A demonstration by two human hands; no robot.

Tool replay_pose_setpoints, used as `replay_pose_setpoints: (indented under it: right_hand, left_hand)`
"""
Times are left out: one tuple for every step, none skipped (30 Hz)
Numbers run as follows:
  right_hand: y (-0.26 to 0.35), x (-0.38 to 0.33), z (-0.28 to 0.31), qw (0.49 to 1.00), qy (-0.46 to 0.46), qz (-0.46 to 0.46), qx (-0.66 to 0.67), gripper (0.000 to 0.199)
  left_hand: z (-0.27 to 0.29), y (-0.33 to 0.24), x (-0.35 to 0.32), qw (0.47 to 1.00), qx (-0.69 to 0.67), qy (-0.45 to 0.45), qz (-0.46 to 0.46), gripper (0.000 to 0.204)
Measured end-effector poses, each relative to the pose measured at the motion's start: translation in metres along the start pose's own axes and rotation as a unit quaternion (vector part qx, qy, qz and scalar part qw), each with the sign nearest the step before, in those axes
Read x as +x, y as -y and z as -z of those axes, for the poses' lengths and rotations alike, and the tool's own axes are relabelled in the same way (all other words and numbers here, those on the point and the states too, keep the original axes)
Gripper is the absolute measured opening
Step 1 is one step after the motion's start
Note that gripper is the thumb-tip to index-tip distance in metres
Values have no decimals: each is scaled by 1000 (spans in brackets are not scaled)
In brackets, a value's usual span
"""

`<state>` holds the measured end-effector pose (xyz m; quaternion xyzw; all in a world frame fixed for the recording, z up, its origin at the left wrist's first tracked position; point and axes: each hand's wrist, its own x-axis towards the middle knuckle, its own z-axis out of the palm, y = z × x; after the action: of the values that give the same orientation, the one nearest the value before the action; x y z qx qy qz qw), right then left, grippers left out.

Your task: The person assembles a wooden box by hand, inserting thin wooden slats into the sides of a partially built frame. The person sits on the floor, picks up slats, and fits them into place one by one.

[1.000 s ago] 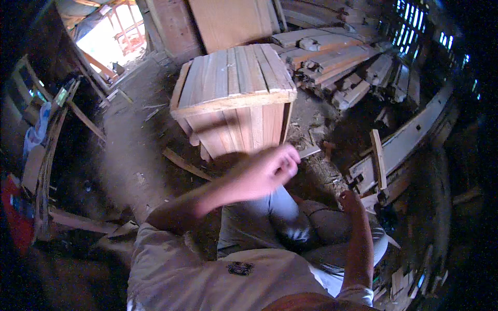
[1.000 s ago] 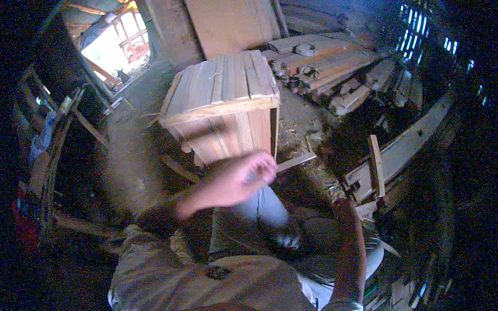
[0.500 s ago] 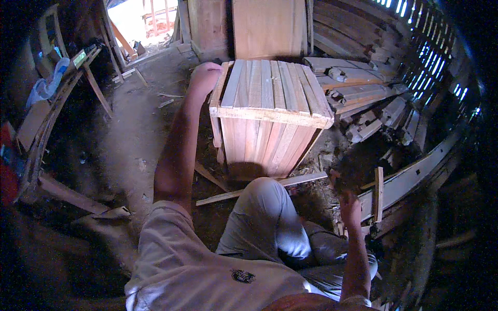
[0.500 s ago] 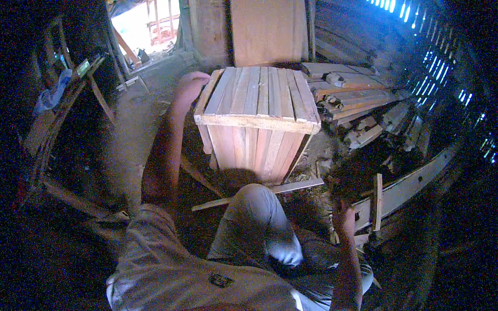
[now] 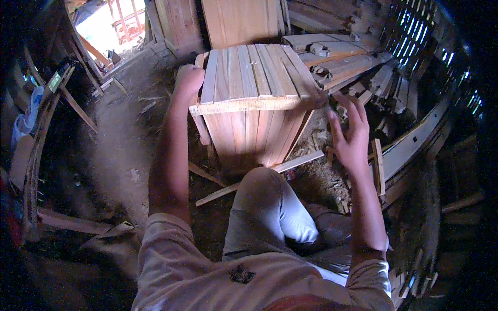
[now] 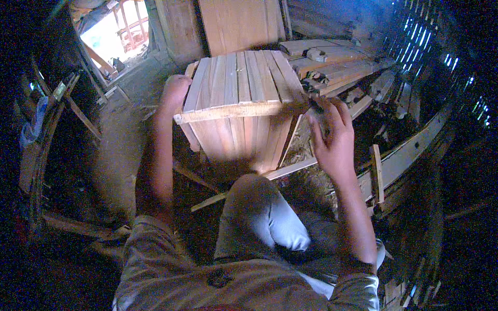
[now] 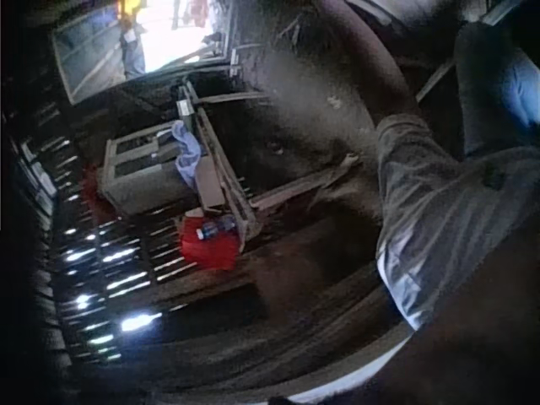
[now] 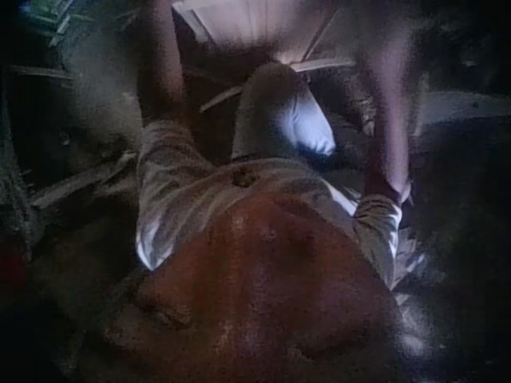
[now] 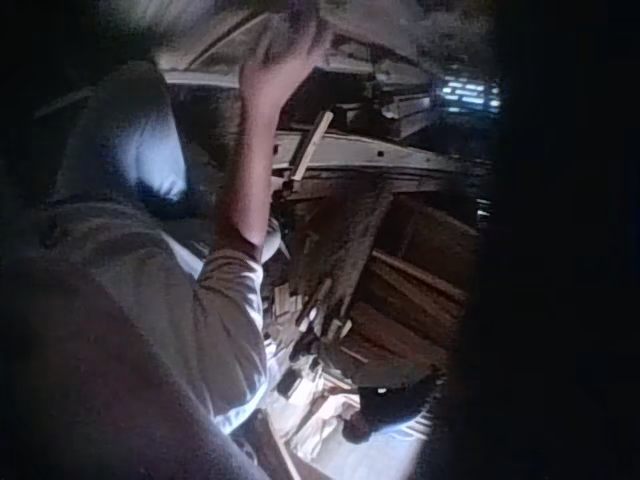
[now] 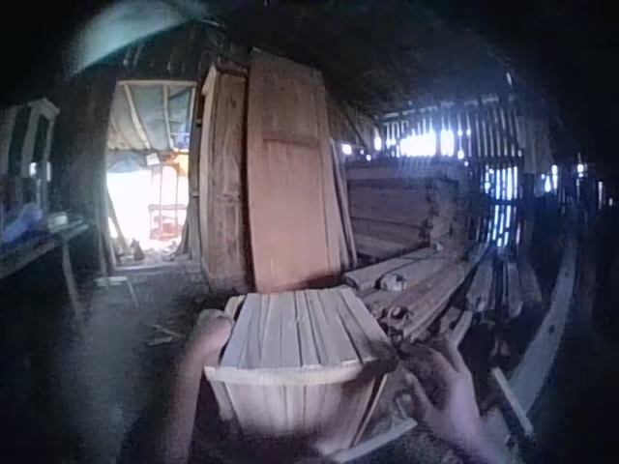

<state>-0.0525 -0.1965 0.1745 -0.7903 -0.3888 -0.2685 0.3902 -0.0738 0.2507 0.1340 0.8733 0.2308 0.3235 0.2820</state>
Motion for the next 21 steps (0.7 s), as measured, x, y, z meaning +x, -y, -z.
replay_pose_setpoints:
  right_hand:
    - [-3, -9, 5, 999, 4, 8, -44, 36]
    - [-9, -19, 13, 996, 8, 15, -87, 33]
    - [-17, -31, 23, 991, 9, 24, -128, 31]
    - [-31, -43, 36, 990, 21, 18, -140, 31]
    - [-43, -54, 49, 988, 24, 2, -153, 33]
    - [-69, -66, 62, 986, 32, -41, -156, 33]
    - [-98, -82, 76, 983, 38, -85, -159, 34]
    - [-131, -98, 91, 971, 35, -80, -224, 34]
    - [-160, -117, 106, 951, 35, -86, -295, 35]
    - [-182, -130, 121, 952, 23, -201, -232, 33]
    - [-219, -147, 137, 929, -1, -276, -244, 31]
    - [-250, -164, 151, 924, -27, -335, -180, 24]
    - [-282, -180, 169, 916, -22, -273, -292, 27]
    - [-299, -192, 175, 902, 3, -323, -287, 27]
    - [-315, -207, 187, 881, 28, -375, -288, 30]
    - [-339, -221, 195, 863, 78, -383, -319, 27]
    - [-353, -250, 200, 860, 35, -415, -296, 29]
    - [-368, -276, 203, 858, -13, -440, -265, 31]
    - [-381, -302, 207, 847, 10, -394, -357, 32]
    - [-387, -310, 205, 862, 3, -411, -295, 33]
    - [-388, -314, 193, 876, -4, -425, -228, 35]
  left_hand:
    - [-1, 0, -1, 1000, -5, -13, -11, 26]
    - [0, 1, -1, 1000, -8, -5, -17, 27]
    - [4, 2, 1, 1000, -10, 1, -26, 28]
    - [1, 2, 4, 999, -16, 13, -36, 28]
    - [-3, 1, 5, 999, -11, 15, -44, 29]
    - [-8, 1, 4, 998, -4, 19, -52, 30]
    - [-13, -1, 5, 998, 4, 25, -64, 30]
    - [-16, 1, 8, 999, -2, 37, -11, 33]
    - [-17, 6, 10, 999, -2, 45, -14, 33]
    - [-15, 16, 6, 998, 3, 60, -30, 33]
    - [-11, 24, 10, 996, 4, 72, -53, 34]
    - [-8, 37, 13, 994, 14, 83, -73, 34]
    - [-7, 46, 21, 991, 17, 97, -94, 35]
    - [3, 59, 26, 988, 35, 104, -106, 35]
    - [10, 68, 34, 985, 56, 112, -119, 36]
    - [24, 77, 41, 981, 78, 119, -133, 36]
    - [17, 84, 46, 976, 90, 131, -147, 37]
    - [22, 89, 54, 971, 108, 142, -159, 38]
    - [25, 94, 59, 965, 127, 150, -173, 38]
    - [32, 102, 64, 958, 151, 159, -183, 39]
    - [45, 111, 70, 950, 177, 167, -194, 40]
